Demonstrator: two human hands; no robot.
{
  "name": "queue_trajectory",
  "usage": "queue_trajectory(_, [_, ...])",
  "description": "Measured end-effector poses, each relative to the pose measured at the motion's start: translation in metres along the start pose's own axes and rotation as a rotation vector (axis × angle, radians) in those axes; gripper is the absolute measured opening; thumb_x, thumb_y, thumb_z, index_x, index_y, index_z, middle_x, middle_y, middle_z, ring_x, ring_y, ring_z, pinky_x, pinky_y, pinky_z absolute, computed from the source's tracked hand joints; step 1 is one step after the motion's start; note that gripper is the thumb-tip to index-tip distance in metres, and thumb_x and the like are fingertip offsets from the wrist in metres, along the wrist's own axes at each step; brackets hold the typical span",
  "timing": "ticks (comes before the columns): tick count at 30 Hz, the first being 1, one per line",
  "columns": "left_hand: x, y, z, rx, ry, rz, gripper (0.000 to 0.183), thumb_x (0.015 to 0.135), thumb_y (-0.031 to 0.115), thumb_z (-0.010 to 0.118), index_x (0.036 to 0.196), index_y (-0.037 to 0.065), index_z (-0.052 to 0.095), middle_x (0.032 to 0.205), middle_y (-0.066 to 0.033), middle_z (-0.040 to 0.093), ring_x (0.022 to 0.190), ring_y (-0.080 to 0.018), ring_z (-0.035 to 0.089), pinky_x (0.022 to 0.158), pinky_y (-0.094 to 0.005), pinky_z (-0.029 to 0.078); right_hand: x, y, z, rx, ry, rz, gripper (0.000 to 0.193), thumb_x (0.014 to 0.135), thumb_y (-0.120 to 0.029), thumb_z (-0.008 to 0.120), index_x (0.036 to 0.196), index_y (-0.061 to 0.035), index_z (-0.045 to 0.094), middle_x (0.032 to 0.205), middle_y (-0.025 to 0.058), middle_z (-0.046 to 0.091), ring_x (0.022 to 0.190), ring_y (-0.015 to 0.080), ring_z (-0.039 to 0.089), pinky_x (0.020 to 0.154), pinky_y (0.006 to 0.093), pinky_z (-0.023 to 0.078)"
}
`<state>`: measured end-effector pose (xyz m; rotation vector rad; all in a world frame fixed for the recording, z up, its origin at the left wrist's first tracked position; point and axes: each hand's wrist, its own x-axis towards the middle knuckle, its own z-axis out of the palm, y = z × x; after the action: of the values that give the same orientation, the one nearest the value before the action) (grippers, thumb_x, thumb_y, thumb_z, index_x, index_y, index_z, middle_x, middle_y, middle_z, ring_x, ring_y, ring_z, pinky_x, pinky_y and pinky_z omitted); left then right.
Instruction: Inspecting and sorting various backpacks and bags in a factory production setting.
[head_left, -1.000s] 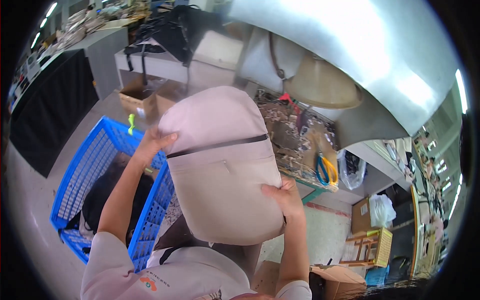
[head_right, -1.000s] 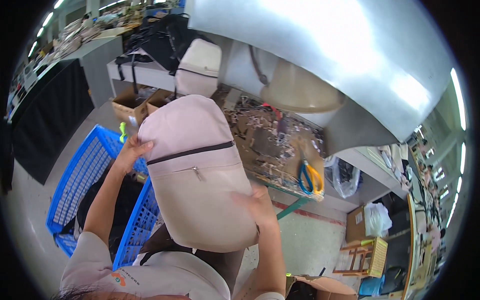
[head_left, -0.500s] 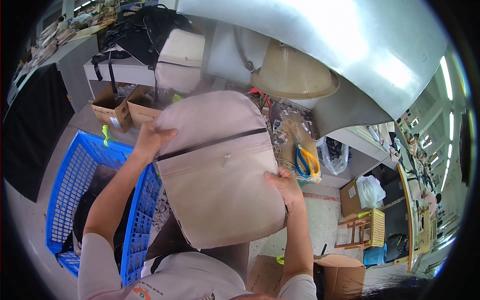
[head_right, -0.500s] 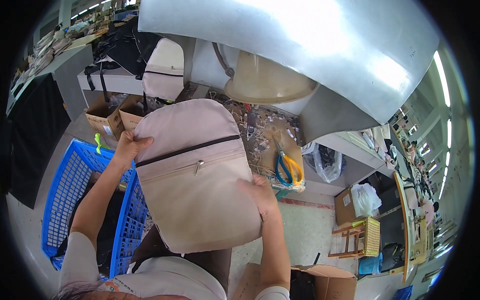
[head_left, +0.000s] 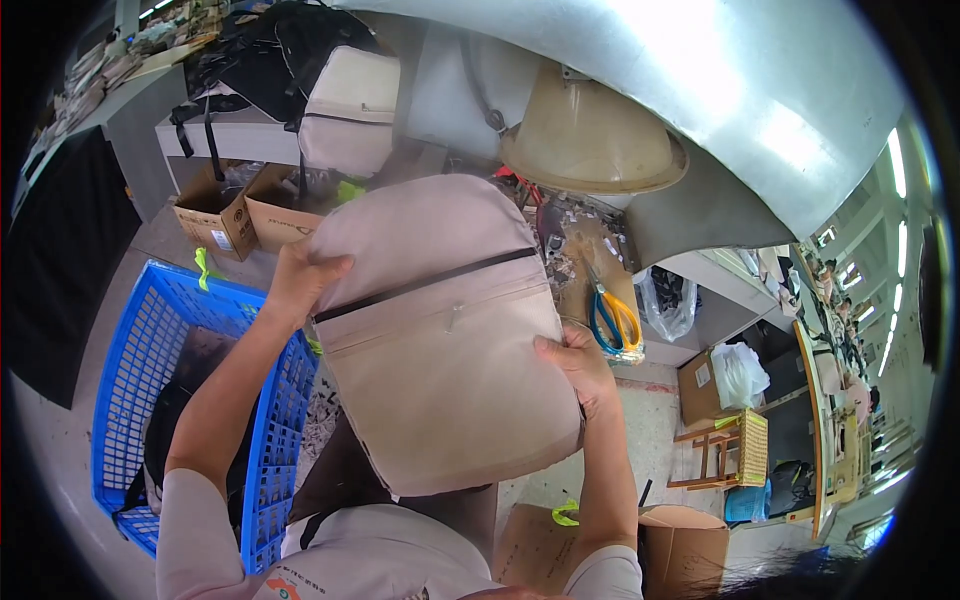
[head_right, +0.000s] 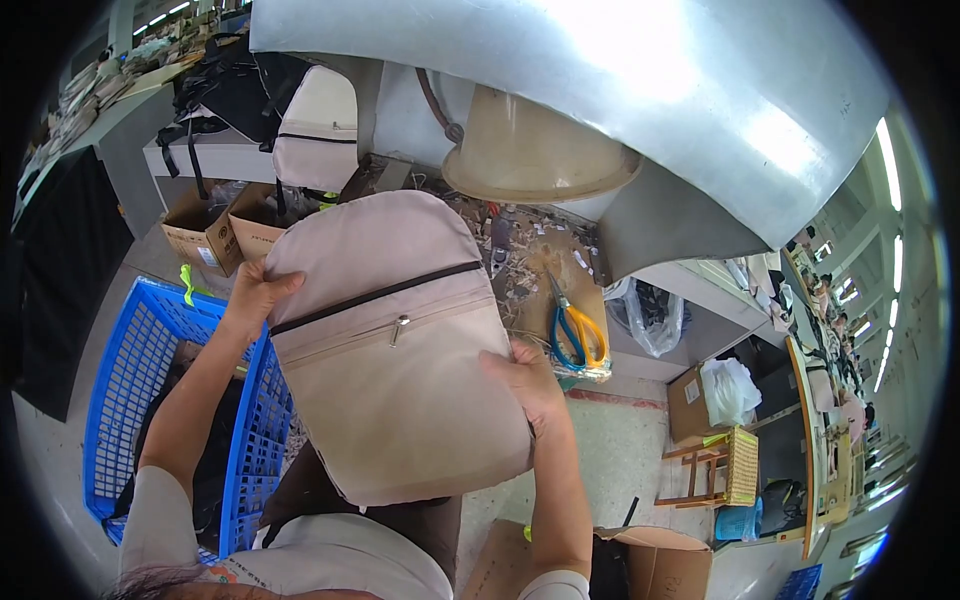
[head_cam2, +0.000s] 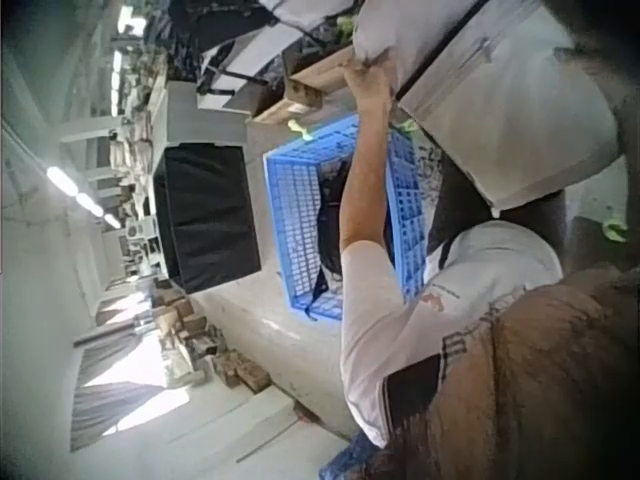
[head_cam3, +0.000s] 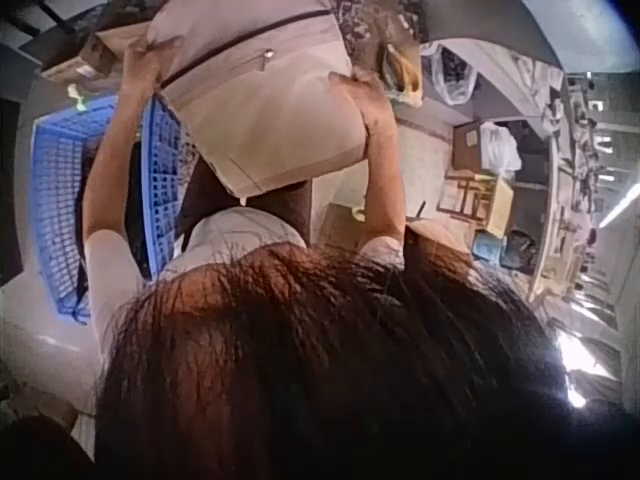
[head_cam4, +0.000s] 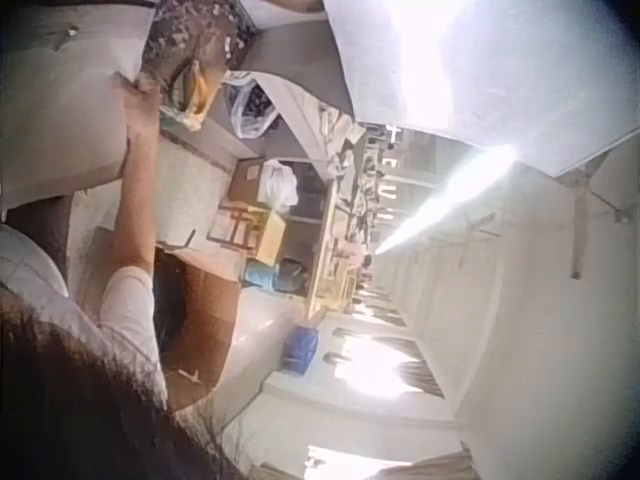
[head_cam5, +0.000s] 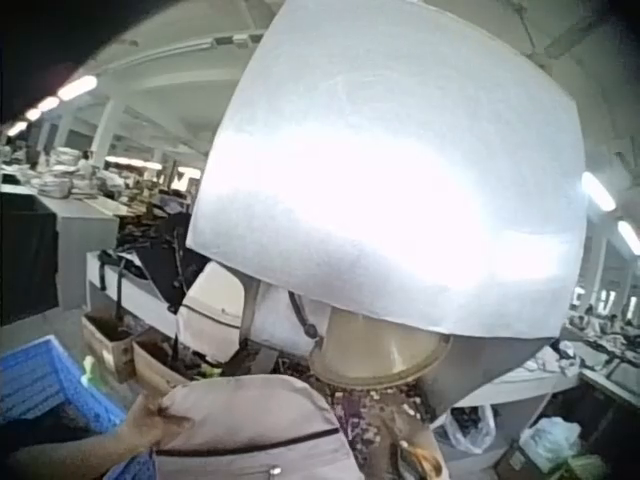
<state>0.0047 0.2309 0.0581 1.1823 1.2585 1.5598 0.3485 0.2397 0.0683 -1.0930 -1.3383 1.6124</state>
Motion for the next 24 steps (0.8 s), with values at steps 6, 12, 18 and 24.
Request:
queue_trajectory(6, [0.007,0.000,-0.009,-0.047,0.041,-0.074,0.031,0.069,0.002,0.064,0.099,-0.002,0.059,0.089,-0.0060,0.062,0.078,-0.0121,0.056,0.073,-0.0250,0.044,0.017,-0.022,0.006,-0.022,-0.044,0.051,0.020,0.076,-0.010,0.062,0.093,-0.0008,0.059,0.080,0.0028,0.061,0.065,0.0082,0.056,0.060,0.0230,0.047])
queue_trajectory(12, [0.014,-0.003,-0.007,-0.097,0.037,-0.104,0.032,0.068,0.003,0.065,0.099,-0.002,0.059,0.088,-0.0058,0.062,0.077,-0.0120,0.056,0.072,-0.0248,0.044,0.028,-0.028,-0.002,-0.076,-0.053,0.080,0.021,0.076,-0.012,0.062,0.093,0.0003,0.059,0.078,0.0032,0.061,0.064,0.0087,0.056,0.060,0.0231,0.047])
queue_trajectory(18, [0.009,-0.004,-0.004,-0.091,0.053,-0.070,0.030,0.067,0.002,0.065,0.096,-0.003,0.060,0.087,-0.0053,0.062,0.077,-0.0127,0.056,0.073,-0.0259,0.044,0.022,-0.020,-0.009,-0.097,-0.052,0.075,0.021,0.076,-0.010,0.063,0.094,0.0010,0.059,0.081,0.0044,0.062,0.067,0.0097,0.058,0.061,0.0231,0.048])
queue_trajectory(24, [-0.036,0.018,-0.001,1.035,0.274,0.598,0.073,0.061,0.015,0.071,0.123,0.000,0.035,0.108,-0.0216,0.049,0.103,-0.0326,0.047,0.084,-0.0345,0.040,-0.004,-0.027,0.024,-0.305,-0.151,-0.016,0.017,0.075,-0.010,0.061,0.090,-0.0017,0.061,0.078,0.0005,0.061,0.066,0.0063,0.055,0.060,0.0223,0.046])
